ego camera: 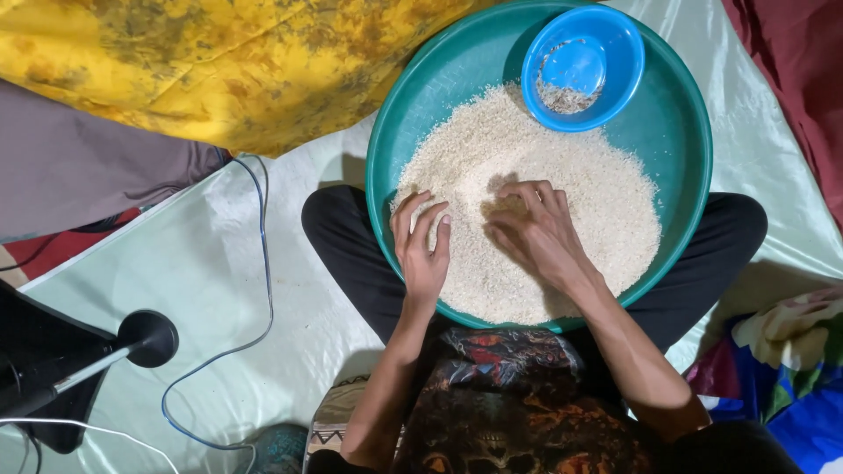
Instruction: Sorting through a large tray of rice by hand to remove impurities and placing them into a smaller bowl.
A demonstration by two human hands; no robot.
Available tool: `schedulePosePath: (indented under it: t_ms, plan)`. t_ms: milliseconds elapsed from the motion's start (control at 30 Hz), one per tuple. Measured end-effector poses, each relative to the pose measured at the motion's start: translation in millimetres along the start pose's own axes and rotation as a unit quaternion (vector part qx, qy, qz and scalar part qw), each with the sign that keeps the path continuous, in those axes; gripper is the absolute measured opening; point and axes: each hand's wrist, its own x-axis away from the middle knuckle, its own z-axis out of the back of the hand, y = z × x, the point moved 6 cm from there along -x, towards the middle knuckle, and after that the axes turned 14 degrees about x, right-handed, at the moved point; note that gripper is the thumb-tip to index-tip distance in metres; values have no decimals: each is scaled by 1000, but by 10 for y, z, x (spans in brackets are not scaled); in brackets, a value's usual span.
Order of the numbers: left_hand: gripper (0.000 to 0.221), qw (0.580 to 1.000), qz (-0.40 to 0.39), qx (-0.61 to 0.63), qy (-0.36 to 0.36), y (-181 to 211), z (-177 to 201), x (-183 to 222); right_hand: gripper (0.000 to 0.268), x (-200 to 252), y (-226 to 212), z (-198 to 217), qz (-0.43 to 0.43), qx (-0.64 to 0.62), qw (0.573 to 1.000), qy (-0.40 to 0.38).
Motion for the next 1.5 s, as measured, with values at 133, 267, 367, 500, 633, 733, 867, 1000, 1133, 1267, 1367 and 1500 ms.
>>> schedulePosePath:
  t_ms: [133, 267, 367, 500, 633, 733, 867, 1000, 1133, 1267, 1367, 1500]
  plan:
    - [16, 1000, 6, 11, 0, -24, 9, 10, 9, -10, -13, -127, -3, 18, 1000, -7]
    - [15, 1000, 4, 14, 0, -9, 23, -10, 11, -26, -26, -87, -23, -27, 999, -9]
    - [15, 1000, 7, 14, -1, -20, 16, -14, 14, -18, -19, -76, -37, -52, 998, -7]
    - [16, 1000, 18, 19, -6, -68, -6, -4, 15, 29, 10, -65, -48, -108, 993, 8]
    - [16, 1000, 6, 17, -18, -22, -45, -19, 19, 174, 182, -226, -54, -161, 985, 37]
    - [17, 999, -1, -25, -38, -85, -158, 38, 18, 289, 382, -262, -80, -222, 969, 70]
    - [8, 989, -11, -87, -120, -113, -439, 59, 18, 432, 612, -254, -120, -247, 957, 95]
    - [11, 975, -25, -110, -192, -85, -646, -67, 20, 452, 648, -149, -135, -240, 955, 106]
    - [17, 961, -3, -139, -239, -24, -669, -185, 19, 486, 697, -254, -141, -256, 950, 109]
    - [17, 943, 5, -164, -290, -5, -661, -245, 15, 481, 701, -265, -147, -273, 944, 112]
    - [15, 938, -3, -166, -305, -29, -656, -248, 15, 475, 706, -262, -146, -276, 943, 117]
    - [11, 935, -1, -162, -316, -24, -651, -263, 13, 492, 742, -260, -145, -274, 943, 120]
